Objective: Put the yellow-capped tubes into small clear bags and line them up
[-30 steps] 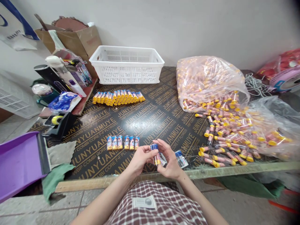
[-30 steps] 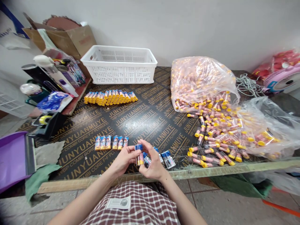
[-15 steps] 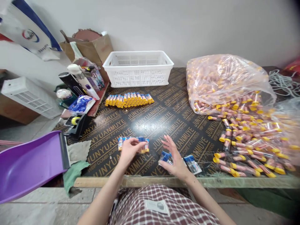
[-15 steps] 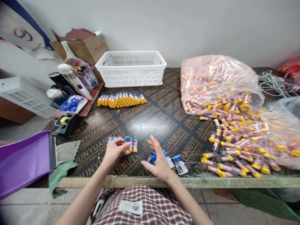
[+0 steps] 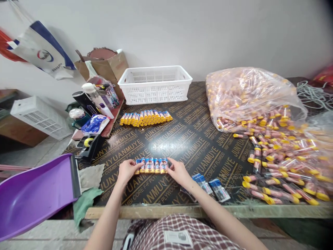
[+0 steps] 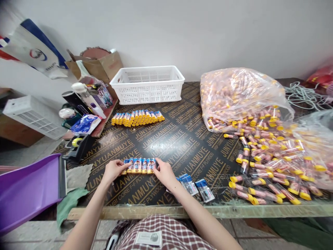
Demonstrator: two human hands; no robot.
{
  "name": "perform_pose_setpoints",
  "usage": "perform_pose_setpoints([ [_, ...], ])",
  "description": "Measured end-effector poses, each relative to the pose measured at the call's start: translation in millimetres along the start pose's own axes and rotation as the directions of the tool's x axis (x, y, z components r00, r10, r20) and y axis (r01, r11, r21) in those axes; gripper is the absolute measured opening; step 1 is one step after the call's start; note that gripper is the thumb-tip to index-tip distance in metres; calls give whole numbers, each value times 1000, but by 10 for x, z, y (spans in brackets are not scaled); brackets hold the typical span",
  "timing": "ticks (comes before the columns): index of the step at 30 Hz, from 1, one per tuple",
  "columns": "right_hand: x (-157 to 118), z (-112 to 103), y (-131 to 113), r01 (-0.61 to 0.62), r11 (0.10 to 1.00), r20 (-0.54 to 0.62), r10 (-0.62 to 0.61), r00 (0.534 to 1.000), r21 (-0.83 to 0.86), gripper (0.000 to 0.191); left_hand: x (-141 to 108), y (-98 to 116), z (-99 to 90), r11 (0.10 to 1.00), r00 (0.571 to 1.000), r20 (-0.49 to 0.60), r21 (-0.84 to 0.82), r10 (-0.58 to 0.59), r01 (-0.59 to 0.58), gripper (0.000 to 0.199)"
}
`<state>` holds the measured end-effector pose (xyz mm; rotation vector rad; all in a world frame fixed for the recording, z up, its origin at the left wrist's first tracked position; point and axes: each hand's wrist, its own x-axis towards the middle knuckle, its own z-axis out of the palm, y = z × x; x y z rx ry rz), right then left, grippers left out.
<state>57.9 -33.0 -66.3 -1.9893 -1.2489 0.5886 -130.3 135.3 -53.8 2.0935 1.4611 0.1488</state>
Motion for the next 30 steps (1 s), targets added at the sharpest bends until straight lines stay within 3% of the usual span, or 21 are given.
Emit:
perform_pose_setpoints([
  [4,46,-91,15,26,996,-5,-27,1000,-80,36,-40,185,-21,995,998,29,79,59,-61,46],
  [7,-6,-212,-28,30,986,-19,-33,999,-162,35,-87,238,-77,961,995,61,259,80,-93,54],
  [10,-123,-503,23,-33,962,-80,11,997,-271,44,-124,258,-146,923,995,69,376,65,-86,60],
  [12,-279,-826,145,-122,930,-140,77,987,-346,47,-185,301,-160,922,998,1,382,70,-65,57],
  [14,-498,-1205,334,-237,876,-199,166,966,-420,45,-303,397,-102,957,987,-104,275,125,-92,50],
  [16,-742,-1562,572,-340,802,-229,257,939,-492,48,-466,548,57,973,963,-144,63,227,-220,40],
  [17,-859,-1710,697,-375,762,-224,302,927,-527,53,-556,637,171,953,952,-88,-57,293,-298,35],
  [19,-1064,-1919,930,-432,682,-208,388,898,-590,67,-733,821,435,909,906,143,-195,398,-368,31],
  [21,-1217,-2021,1114,-454,621,-190,445,875,-639,68,-887,981,690,905,860,284,-163,424,-392,30],
  [24,-1341,-2050,1282,-440,577,-173,458,872,-689,62,-1032,1121,940,890,829,345,-48,441,-453,26],
  [30,-1322,-1951,1322,-353,656,-96,395,914,-667,57,-982,1117,994,859,805,352,2,479,-512,11],
])
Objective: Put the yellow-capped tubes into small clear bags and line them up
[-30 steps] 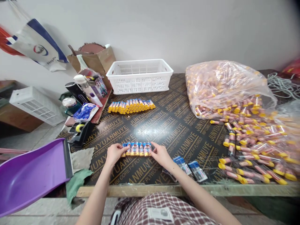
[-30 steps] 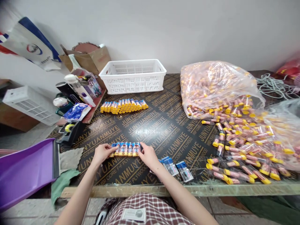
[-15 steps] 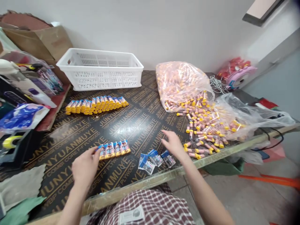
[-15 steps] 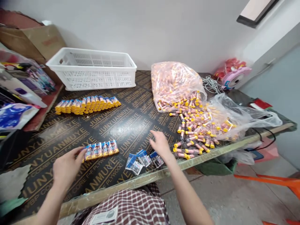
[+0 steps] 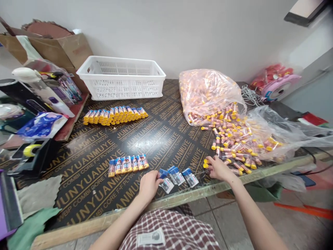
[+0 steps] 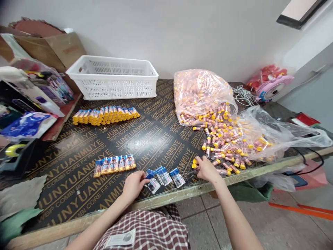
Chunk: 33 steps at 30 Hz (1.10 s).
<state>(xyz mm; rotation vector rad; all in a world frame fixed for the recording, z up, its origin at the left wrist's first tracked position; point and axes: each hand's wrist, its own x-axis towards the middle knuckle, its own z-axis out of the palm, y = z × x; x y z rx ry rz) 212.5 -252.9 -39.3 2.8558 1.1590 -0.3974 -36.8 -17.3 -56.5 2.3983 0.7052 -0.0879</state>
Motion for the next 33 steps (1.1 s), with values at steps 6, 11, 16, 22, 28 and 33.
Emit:
perform_pose_setpoints([
  [6,135,36,-423,103,983,-68,-93,993,153,59,10,-30,-86,992,997,65,117,47,-54,19],
  [11,252,20,-753,170,965,-106,-151,983,198,60,-32,-36,-71,995,997,32,80,65,-68,14],
  [16,250,2,-909,202,960,-175,-169,970,194,52,-74,-71,-55,987,989,-126,-131,78,-94,6],
  [22,213,40,-938,226,959,-192,-193,962,170,7,-48,-12,-166,477,983,26,-872,-184,112,25],
  [28,137,-13,-1072,256,935,-254,-193,948,244,5,-4,12,-330,34,942,155,-984,-296,172,31],
  [33,-128,-173,-1516,344,656,-339,-141,930,671,19,38,-35,-380,-52,909,117,-993,-400,105,35],
])
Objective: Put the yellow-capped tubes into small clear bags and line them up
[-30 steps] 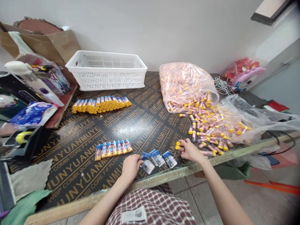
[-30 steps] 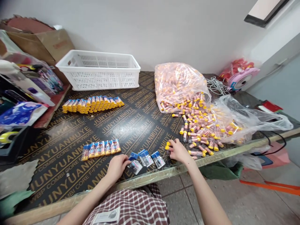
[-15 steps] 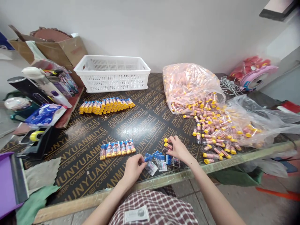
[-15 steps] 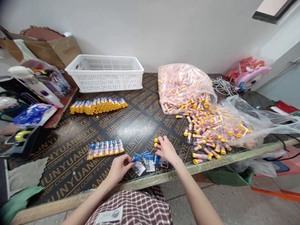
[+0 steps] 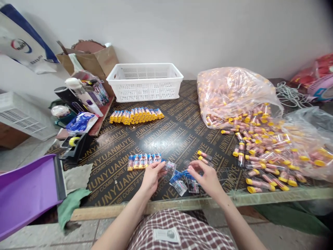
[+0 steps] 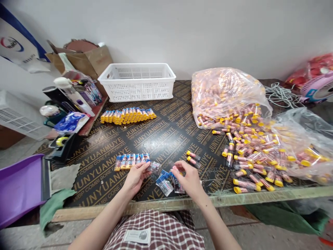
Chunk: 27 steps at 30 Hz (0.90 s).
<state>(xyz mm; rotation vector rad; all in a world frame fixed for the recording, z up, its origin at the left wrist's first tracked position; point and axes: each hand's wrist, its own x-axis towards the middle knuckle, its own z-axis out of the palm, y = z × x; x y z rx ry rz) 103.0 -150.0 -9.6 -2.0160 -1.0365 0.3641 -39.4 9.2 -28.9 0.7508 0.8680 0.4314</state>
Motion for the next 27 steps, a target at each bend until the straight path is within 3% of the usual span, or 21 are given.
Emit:
perform_pose_setpoints([
  [5,-93,247,-279,27,992,-66,-19,998,125,18,0,43,-16,999,998,-48,-13,38,-39,38],
  [11,-108,363,-282,107,994,-70,-106,992,13,12,-3,32,-39,998,997,-58,-13,57,-57,39],
  [15,-128,469,-287,113,994,-31,-113,993,-1,16,-68,-43,35,991,991,12,27,134,-134,36],
  [18,-136,525,-307,76,997,-21,-76,997,16,19,-124,-75,104,995,990,90,-16,104,-103,34],
  [20,-142,523,-318,64,994,-18,-63,998,83,24,-130,-60,116,997,993,97,-46,70,-66,40],
  [24,-167,464,-290,85,909,77,-127,989,409,29,-80,23,60,997,997,64,-72,39,-35,48],
  [27,-170,439,-236,167,879,68,-220,973,447,37,-75,51,32,1000,992,124,-22,12,-9,40],
])
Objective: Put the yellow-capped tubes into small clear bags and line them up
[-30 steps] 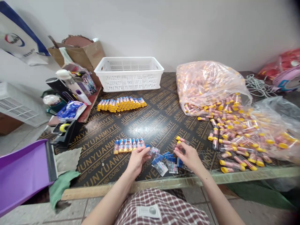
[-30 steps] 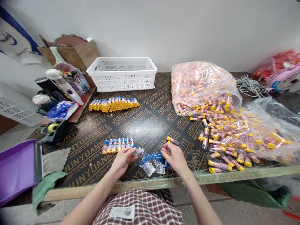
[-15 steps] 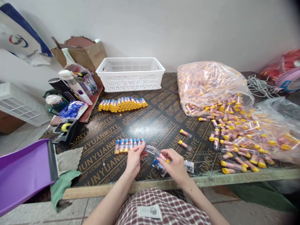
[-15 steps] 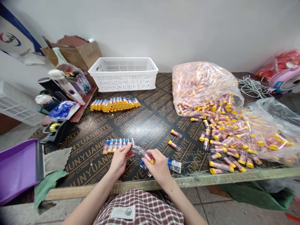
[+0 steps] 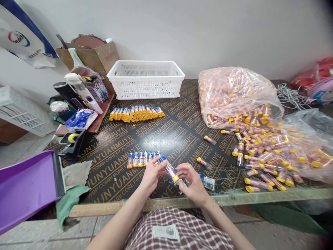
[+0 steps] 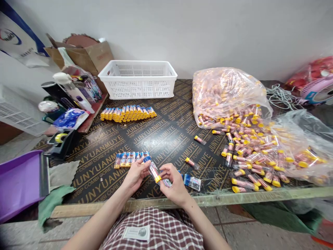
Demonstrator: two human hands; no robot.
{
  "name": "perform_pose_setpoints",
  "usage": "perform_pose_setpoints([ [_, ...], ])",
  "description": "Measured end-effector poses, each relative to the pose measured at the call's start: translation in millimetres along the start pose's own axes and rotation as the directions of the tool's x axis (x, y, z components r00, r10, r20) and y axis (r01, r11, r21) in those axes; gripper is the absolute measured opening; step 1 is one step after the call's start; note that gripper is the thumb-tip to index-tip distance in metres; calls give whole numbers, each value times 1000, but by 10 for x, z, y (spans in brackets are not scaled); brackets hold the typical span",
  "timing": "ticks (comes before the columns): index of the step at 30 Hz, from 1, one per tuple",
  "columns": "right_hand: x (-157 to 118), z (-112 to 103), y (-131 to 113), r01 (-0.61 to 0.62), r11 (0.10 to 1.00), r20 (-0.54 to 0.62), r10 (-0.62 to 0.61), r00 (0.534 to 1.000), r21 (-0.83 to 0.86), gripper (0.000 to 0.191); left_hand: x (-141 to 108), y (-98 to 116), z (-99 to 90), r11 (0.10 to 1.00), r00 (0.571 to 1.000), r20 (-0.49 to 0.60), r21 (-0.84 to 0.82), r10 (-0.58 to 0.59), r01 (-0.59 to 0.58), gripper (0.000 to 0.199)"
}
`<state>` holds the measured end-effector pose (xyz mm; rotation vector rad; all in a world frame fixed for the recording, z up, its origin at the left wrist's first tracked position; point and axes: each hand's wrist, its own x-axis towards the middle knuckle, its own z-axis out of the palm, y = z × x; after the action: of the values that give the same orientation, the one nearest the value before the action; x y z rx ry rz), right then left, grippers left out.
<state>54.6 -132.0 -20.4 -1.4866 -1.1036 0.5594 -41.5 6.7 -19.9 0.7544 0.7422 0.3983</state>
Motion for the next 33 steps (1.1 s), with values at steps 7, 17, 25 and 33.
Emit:
perform_pose_setpoints([
  [7,70,-57,-9,155,957,41,-150,988,-247,80,-139,-48,90,988,975,184,108,-127,108,38],
  [17,37,-32,37,108,993,160,-114,981,44,89,-200,-23,106,975,949,254,163,-189,151,36],
  [25,19,17,40,116,988,117,-128,985,105,91,-245,-6,120,978,953,251,161,-168,129,38],
  [33,38,48,-1,124,983,90,-137,986,133,92,-270,19,122,981,962,223,149,-158,126,39],
])
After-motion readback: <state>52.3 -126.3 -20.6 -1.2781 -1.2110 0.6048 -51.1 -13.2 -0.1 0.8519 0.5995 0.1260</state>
